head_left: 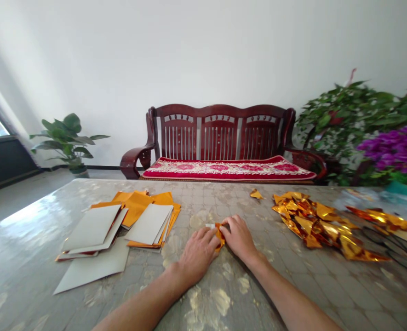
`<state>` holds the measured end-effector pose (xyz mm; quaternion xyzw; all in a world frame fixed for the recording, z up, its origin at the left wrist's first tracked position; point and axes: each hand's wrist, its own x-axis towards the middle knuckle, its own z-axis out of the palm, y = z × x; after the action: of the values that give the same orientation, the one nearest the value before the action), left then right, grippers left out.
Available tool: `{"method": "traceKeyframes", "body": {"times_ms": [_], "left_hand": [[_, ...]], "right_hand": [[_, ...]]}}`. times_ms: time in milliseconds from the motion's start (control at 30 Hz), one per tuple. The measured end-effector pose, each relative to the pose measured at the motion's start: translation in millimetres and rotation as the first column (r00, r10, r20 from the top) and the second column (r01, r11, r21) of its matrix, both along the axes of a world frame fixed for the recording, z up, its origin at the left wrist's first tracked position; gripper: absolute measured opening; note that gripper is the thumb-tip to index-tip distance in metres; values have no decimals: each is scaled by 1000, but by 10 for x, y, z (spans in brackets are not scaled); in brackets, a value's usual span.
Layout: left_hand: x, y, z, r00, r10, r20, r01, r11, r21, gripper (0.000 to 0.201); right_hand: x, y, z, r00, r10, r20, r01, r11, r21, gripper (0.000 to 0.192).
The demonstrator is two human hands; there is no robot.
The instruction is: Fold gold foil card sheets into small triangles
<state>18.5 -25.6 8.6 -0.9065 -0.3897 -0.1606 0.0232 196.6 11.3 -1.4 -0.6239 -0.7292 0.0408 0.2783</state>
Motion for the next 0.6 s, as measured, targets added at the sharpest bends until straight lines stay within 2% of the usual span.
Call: {"method": "traceKeyframes", "body": {"times_ms": [133, 267, 500, 600], "left_hand": [[-6, 5, -16, 1000, -23, 18, 23, 999, -43, 16], [-2, 15, -43, 1000, -21, 7, 21, 999, -36, 18], [-2, 13, -33, 1000, -22, -16, 21, 999, -50, 19], [-4, -15, -5, 1000, -22, -15, 21, 997, -71, 20]], "right_hand": [[-15, -2, 25, 999, -5, -43, 4, 1000, -16, 7], [-17, 3, 62, 990, -14, -142, 0, 995, -95, 9], [46, 127, 63, 960, -53, -274, -26, 960, -277, 39], [59, 206, 79, 967, -51, -249, -35, 943, -331, 35]]}}
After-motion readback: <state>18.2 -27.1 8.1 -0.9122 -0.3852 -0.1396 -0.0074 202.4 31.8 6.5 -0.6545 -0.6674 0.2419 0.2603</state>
